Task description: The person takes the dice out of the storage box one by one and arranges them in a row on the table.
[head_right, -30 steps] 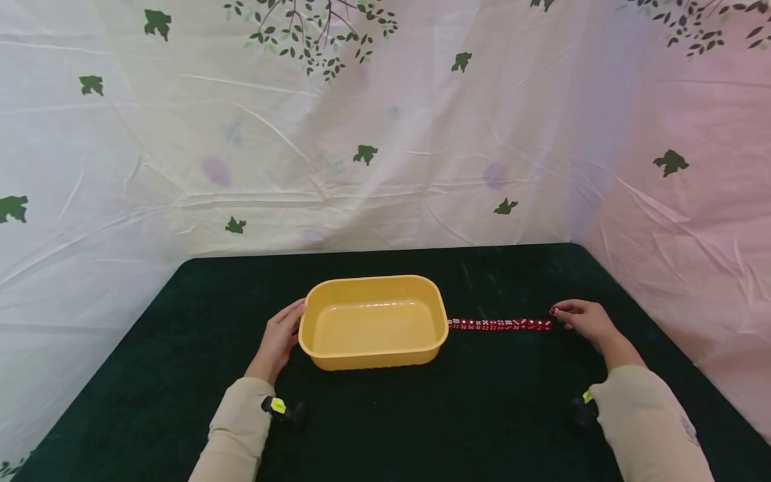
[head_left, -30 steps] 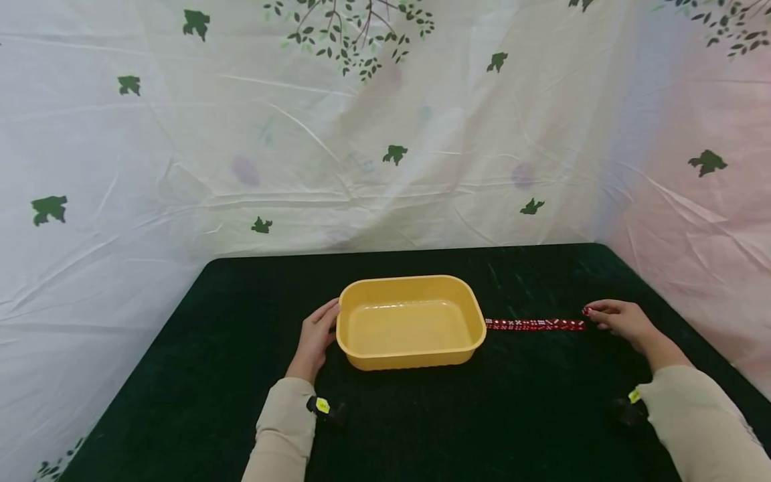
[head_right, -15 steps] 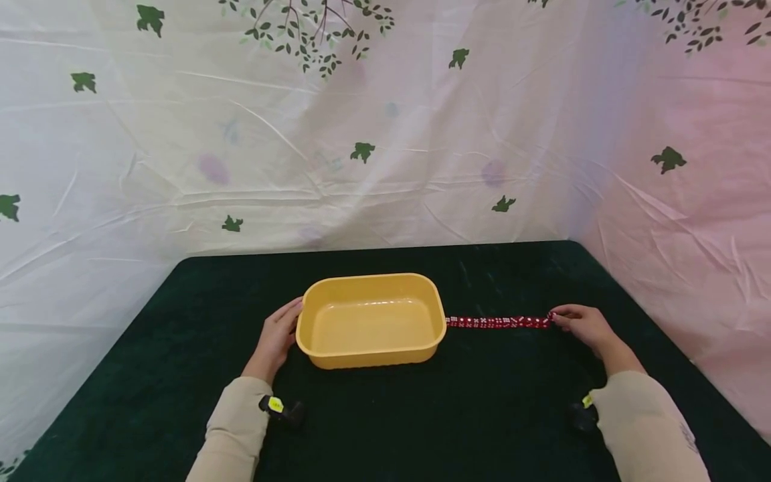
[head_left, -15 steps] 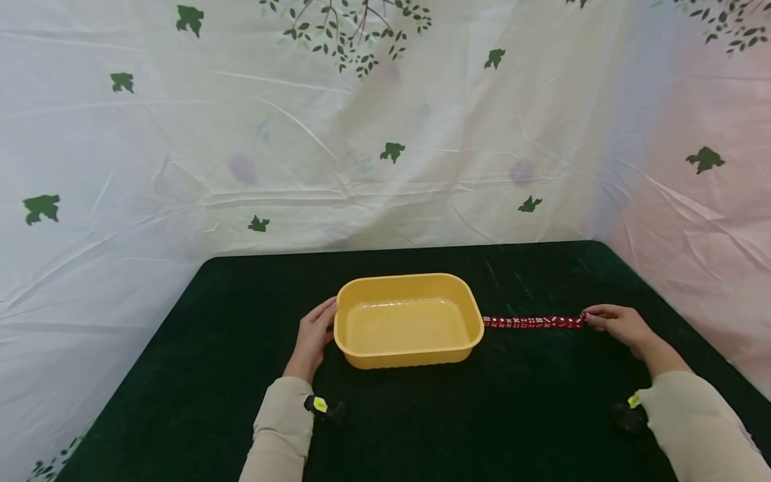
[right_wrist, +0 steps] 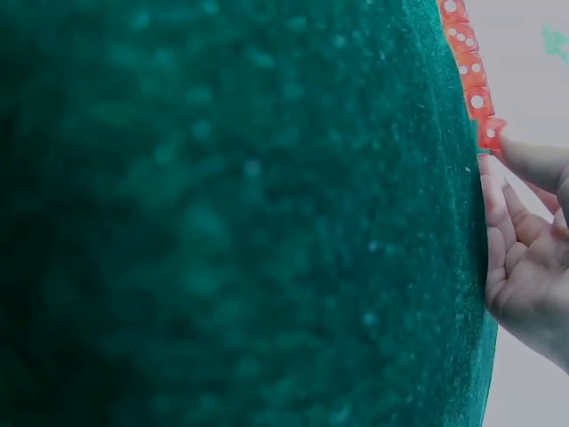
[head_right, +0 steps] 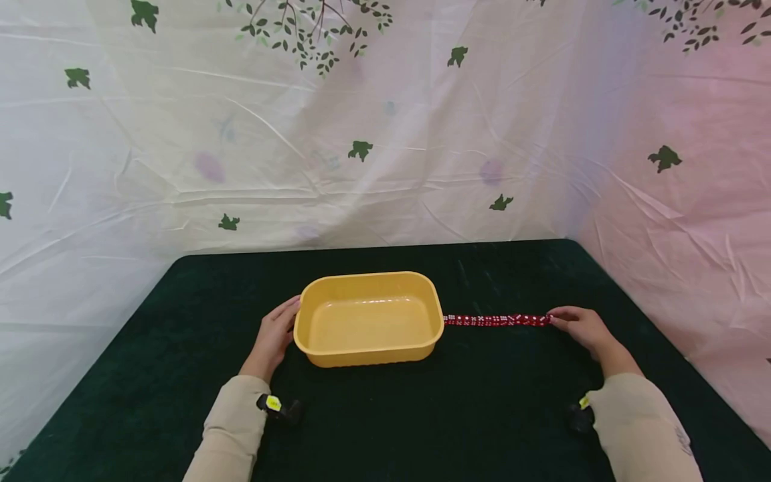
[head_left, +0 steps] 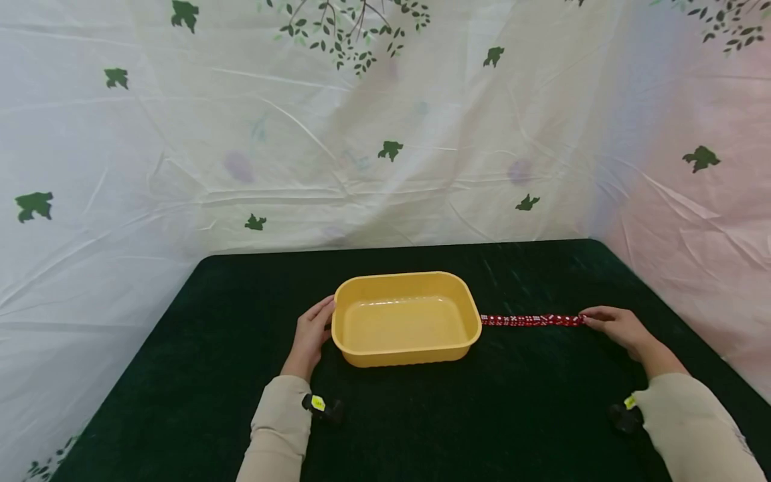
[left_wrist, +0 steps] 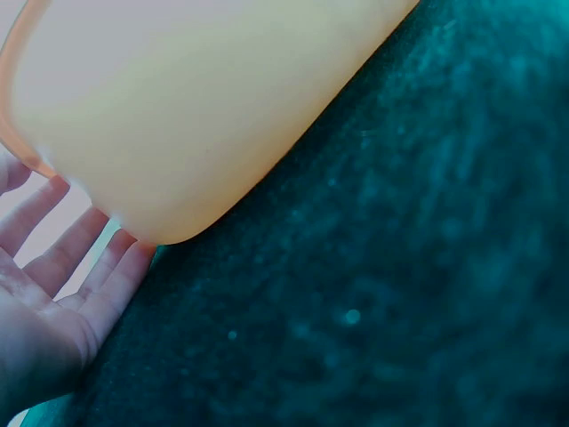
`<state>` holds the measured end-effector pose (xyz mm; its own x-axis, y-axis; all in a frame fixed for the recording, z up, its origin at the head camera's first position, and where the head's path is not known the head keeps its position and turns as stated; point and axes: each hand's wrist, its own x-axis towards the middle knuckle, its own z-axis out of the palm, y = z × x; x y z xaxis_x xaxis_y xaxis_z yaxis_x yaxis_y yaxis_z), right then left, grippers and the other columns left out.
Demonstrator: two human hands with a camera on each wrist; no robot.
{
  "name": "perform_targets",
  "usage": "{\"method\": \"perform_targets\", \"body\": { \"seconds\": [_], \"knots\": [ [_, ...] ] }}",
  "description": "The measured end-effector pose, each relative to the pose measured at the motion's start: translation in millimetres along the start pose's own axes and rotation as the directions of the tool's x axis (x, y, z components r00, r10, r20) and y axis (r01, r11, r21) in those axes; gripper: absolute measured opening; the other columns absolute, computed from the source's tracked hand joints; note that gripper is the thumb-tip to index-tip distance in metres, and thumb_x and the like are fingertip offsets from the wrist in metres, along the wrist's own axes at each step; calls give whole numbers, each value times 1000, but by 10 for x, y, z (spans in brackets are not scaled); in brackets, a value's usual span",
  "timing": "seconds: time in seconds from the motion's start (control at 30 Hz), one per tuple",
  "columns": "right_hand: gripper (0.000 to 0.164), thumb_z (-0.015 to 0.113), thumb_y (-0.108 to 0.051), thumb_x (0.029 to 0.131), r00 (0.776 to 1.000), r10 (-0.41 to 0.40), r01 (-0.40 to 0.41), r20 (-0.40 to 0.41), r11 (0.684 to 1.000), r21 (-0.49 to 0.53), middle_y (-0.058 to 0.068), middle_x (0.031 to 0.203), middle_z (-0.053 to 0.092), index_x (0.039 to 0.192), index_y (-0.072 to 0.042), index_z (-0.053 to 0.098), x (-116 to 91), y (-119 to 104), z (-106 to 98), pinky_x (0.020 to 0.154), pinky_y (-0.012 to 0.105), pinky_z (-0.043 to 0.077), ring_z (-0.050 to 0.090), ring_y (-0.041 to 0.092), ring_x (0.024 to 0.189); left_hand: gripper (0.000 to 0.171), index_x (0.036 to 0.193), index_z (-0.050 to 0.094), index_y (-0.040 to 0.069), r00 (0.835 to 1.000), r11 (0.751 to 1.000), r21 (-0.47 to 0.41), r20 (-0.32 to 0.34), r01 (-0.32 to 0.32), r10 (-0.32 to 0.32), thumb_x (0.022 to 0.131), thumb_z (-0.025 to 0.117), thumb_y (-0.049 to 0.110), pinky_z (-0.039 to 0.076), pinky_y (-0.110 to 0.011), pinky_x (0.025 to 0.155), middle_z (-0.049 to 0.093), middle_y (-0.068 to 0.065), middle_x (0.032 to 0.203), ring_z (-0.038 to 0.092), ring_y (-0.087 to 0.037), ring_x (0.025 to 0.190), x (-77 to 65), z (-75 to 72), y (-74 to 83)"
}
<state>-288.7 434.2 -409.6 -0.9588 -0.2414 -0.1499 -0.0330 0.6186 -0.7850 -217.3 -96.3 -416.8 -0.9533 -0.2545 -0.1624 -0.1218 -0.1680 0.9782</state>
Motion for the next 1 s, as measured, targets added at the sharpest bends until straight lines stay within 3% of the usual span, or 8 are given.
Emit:
{"method": "perform_targets", "body": {
  "seconds": [0.6,1.0],
  "knots": [
    [49,45,-31,89,1000,11,-11,17,1000,-7,28,115,37,117,9,43,3,-3,40,76,51,33,35,37,99,41,116,52,17,1000,1000,7,-7,9,-9,82,55,39,42,-36,82,47,-1,118,47,-19,103,0,-27,-43],
    [57,44,-37,89,998,51,-52,48,999,13,33,122,28,121,9,38,1,-36,38,82,60,25,27,46,107,42,115,53,17,1000,1000,28,6,4,-4,81,56,41,42,-36,82,49,-2,117,47,-19,101,30,-57,-24]
  ]
}}
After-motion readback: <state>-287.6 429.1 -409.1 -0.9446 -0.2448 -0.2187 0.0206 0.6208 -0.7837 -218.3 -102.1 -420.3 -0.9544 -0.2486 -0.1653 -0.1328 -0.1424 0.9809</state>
